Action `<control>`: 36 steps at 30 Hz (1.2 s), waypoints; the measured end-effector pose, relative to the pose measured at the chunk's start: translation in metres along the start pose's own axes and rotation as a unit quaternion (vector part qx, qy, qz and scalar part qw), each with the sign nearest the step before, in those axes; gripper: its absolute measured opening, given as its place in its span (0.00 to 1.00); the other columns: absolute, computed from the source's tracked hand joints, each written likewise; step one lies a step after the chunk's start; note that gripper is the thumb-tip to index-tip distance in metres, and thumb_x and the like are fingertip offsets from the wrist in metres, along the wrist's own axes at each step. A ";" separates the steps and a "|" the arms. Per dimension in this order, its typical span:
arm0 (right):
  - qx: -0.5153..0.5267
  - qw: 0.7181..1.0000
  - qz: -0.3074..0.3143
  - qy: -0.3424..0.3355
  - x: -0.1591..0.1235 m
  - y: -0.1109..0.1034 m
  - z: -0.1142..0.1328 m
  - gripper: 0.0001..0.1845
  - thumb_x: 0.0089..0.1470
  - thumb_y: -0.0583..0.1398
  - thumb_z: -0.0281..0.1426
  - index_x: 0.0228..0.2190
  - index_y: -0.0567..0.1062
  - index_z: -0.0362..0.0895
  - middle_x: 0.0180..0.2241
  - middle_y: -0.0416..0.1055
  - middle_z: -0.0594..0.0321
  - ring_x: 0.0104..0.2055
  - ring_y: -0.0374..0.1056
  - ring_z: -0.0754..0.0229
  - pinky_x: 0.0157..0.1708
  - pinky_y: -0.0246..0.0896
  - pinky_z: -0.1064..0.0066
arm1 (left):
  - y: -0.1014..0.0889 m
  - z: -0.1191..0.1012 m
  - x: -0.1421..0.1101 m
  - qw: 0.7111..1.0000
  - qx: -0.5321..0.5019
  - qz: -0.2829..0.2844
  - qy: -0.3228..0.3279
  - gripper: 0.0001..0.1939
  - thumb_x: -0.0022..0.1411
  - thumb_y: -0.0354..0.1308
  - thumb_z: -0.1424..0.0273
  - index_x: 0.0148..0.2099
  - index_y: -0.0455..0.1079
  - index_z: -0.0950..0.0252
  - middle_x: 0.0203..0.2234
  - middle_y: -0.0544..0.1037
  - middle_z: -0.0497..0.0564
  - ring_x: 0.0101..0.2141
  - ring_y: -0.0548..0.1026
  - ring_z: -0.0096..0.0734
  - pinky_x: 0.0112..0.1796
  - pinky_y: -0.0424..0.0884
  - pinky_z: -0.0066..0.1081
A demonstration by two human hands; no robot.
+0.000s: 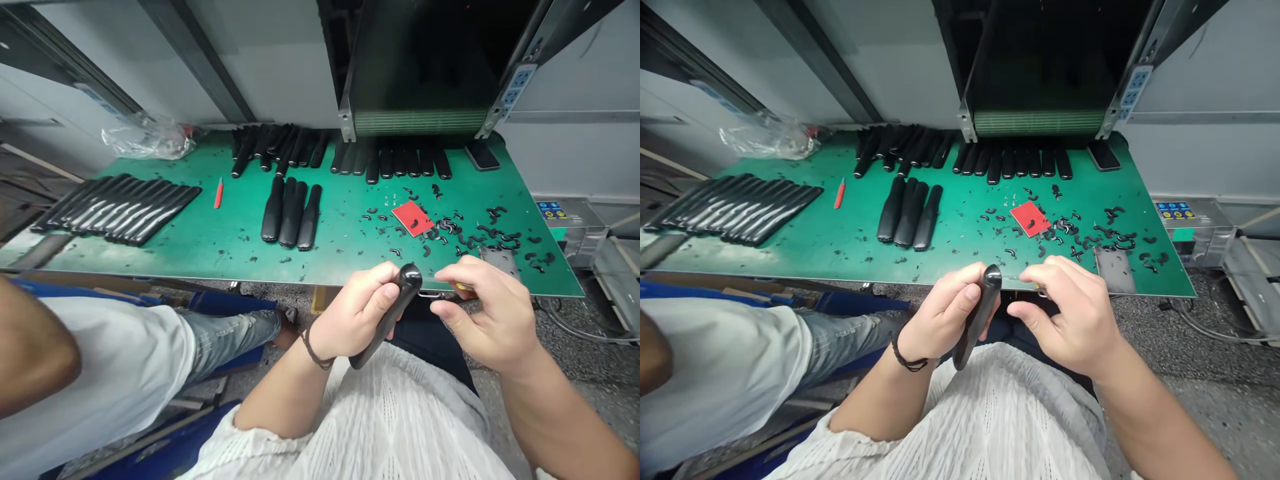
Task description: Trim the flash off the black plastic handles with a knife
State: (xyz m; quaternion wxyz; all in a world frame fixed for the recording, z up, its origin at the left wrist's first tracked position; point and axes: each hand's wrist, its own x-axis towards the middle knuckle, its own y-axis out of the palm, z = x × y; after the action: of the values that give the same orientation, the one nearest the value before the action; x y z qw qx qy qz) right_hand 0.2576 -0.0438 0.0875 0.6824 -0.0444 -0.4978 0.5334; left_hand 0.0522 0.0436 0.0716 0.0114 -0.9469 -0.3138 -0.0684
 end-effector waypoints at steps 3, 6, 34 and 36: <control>-0.023 0.998 0.061 -0.023 0.007 -0.003 -0.001 0.24 0.67 0.56 0.52 0.35 0.71 0.43 0.27 0.63 0.66 0.29 0.57 0.64 0.30 0.53 0.68 | 0.004 0.010 -0.001 1.000 -0.013 0.020 0.012 0.21 0.77 0.46 0.52 0.38 0.64 0.64 0.20 0.72 0.44 0.15 0.72 0.22 0.18 0.63 0.23; -0.044 0.994 0.094 -0.016 0.013 -0.002 0.002 0.30 0.66 0.51 0.57 0.31 0.69 0.43 0.25 0.63 0.66 0.27 0.57 0.64 0.29 0.51 0.68 | 0.007 0.017 -0.002 0.999 -0.013 0.037 0.025 0.22 0.77 0.44 0.52 0.38 0.64 0.63 0.17 0.71 0.44 0.14 0.71 0.24 0.17 0.62 0.23; -0.336 0.940 0.010 -0.049 -0.008 0.031 0.007 0.29 0.71 0.49 0.50 0.23 0.67 0.45 0.22 0.59 0.64 0.29 0.48 0.59 0.27 0.38 0.65 | 0.034 0.020 0.016 0.980 -0.060 -0.186 -0.025 0.27 0.73 0.51 0.47 0.30 0.64 0.65 0.23 0.66 0.46 0.24 0.64 0.24 0.26 0.64 0.28; -0.322 0.945 0.029 -0.045 -0.010 0.033 0.008 0.30 0.71 0.49 0.50 0.23 0.68 0.46 0.23 0.59 0.64 0.29 0.49 0.59 0.27 0.38 0.65 | 0.033 0.021 0.020 0.976 -0.053 -0.207 -0.028 0.28 0.73 0.51 0.47 0.29 0.62 0.64 0.24 0.61 0.46 0.26 0.59 0.25 0.27 0.60 0.29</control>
State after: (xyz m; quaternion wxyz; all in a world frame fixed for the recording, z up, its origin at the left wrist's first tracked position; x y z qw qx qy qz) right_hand 0.2301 -0.0411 0.0653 0.5933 -0.2521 -0.6715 0.3655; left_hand 0.0906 0.0300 0.0539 -0.0617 -0.8621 -0.4995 -0.0594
